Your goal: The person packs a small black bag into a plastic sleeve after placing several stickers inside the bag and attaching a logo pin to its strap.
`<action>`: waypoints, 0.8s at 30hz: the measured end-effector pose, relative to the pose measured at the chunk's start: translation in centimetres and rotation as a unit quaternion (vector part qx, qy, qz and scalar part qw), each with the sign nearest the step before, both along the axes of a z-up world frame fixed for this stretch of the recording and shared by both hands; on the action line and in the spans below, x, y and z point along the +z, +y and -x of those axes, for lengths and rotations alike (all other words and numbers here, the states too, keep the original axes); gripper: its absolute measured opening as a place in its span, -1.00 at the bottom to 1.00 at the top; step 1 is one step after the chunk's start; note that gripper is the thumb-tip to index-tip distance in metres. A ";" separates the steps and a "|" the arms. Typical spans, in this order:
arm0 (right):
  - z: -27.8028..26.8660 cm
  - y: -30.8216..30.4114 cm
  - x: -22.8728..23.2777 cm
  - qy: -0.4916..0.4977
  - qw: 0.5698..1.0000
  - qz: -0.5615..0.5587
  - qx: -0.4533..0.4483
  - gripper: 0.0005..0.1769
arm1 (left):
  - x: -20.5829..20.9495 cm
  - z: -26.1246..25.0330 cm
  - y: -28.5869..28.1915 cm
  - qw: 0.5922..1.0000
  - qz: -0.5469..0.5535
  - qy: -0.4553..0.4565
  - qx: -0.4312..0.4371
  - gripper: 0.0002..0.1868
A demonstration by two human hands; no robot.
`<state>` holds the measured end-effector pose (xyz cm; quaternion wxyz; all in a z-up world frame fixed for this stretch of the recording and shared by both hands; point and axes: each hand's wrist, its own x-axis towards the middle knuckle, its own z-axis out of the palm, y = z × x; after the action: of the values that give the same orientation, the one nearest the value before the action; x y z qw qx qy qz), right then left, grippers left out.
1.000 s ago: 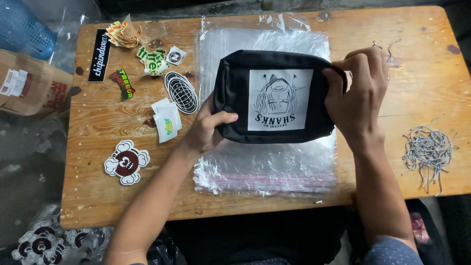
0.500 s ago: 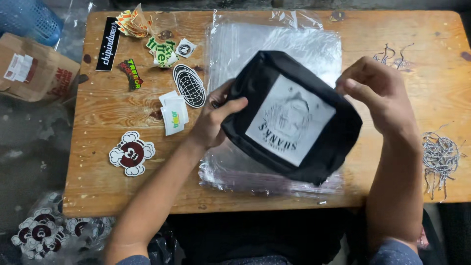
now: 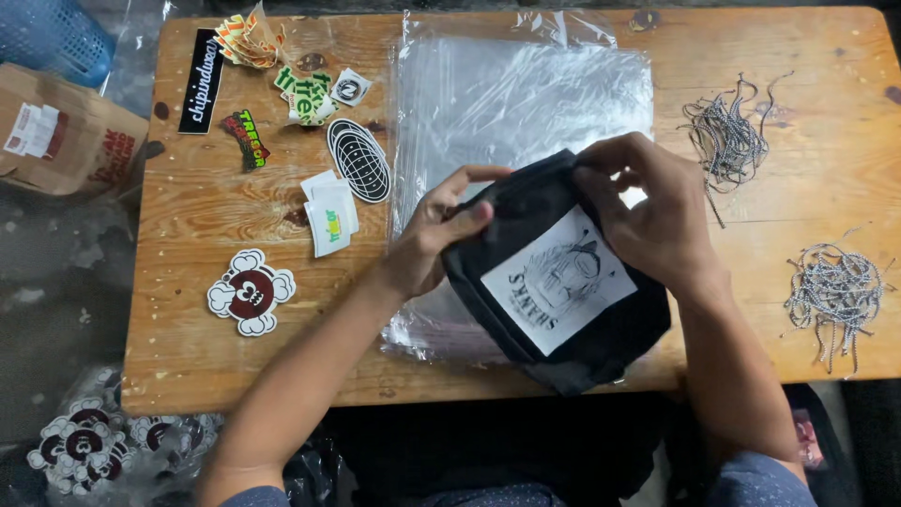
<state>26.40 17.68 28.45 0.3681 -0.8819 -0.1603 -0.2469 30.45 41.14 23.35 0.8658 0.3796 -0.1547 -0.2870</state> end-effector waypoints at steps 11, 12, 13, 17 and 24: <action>-0.4 1.6 -0.2 -0.098 0.976 0.163 -0.105 -0.69 | -0.8 1.1 -1.1 0.993 -0.025 -0.044 0.106 -0.76; 0.0 3.0 0.7 -0.102 0.960 0.252 -0.063 -0.37 | -0.7 1.3 -1.1 0.993 -0.017 -0.019 0.118 -0.80; 0.5 3.9 0.1 -0.101 0.961 0.252 -0.061 -0.37 | 0.4 1.3 -1.2 0.993 -0.017 -0.018 0.120 -0.80; 2.7 7.0 -0.4 0.004 0.962 0.210 0.177 -0.41 | 0.1 -1.2 -0.8 0.978 0.000 0.122 0.170 -0.85; 1.4 2.5 0.0 -0.080 0.991 0.059 -0.095 0.09 | 1.0 -2.5 0.4 0.973 -0.025 0.100 0.208 -0.79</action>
<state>25.01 20.20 28.44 0.2768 -0.8906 -0.1191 -0.3406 32.91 41.58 24.37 0.9080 0.3939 0.0223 -0.1412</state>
